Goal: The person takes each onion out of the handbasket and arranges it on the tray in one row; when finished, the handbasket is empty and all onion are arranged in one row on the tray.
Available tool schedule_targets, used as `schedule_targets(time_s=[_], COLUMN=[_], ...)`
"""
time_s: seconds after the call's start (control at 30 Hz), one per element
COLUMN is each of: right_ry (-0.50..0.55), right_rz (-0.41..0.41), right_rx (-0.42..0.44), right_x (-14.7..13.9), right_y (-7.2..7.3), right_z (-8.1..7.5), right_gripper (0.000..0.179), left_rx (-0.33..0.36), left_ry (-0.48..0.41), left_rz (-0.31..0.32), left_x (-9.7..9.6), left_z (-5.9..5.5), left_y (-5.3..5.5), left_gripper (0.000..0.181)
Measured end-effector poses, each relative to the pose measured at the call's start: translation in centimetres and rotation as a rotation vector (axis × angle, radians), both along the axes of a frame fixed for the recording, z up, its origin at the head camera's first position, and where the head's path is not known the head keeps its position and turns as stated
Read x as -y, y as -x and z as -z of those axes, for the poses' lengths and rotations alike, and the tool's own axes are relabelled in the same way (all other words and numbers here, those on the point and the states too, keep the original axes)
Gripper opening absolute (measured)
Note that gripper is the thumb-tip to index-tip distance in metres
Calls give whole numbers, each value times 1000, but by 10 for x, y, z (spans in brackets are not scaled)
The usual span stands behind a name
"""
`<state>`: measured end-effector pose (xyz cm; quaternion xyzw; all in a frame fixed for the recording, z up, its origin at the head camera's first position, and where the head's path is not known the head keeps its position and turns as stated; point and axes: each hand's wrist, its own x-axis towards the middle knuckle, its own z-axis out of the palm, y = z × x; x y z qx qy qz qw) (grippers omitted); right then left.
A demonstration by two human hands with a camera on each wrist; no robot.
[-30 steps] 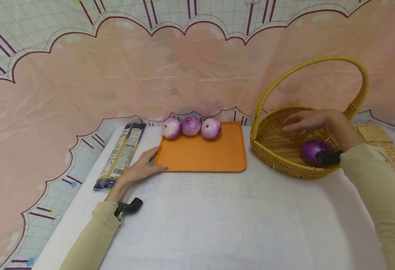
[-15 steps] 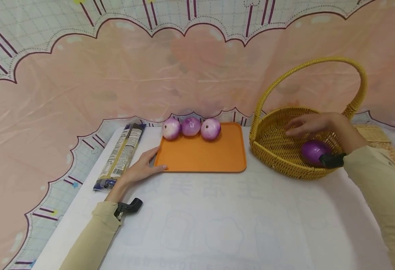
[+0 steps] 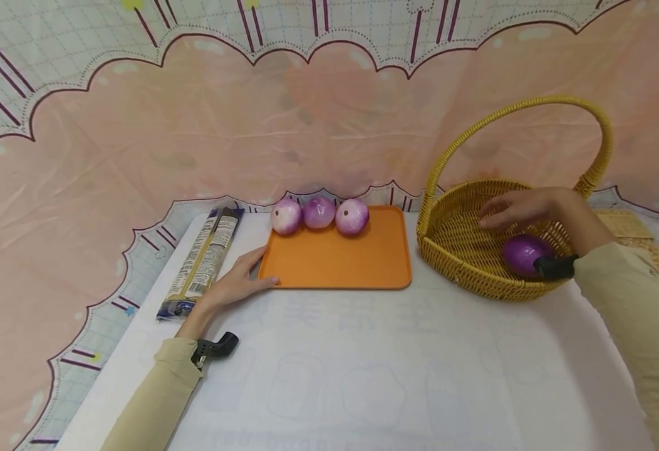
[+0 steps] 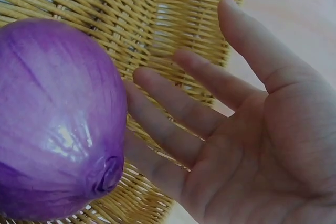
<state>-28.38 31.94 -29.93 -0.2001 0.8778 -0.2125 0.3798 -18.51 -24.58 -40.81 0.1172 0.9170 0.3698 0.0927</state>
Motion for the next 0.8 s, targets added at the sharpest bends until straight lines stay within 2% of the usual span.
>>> schedule_targets(time_s=[0.3,0.6,0.8], right_ry=[-11,-29,-23], right_rz=[44,51,71], right_rx=[38,82,174], right_x=[-6,-10,-14], right_y=[-2,-4,1], right_z=[4,6,2], right_gripper=[73,77,79], left_rx=[16,13,13], left_ry=[4,6,3], left_rz=[-5,-1,-6], left_x=[-1,0,1], left_z=[-1,0,0], left_y=[0,-1,-1], left_gripper=[92,92,93])
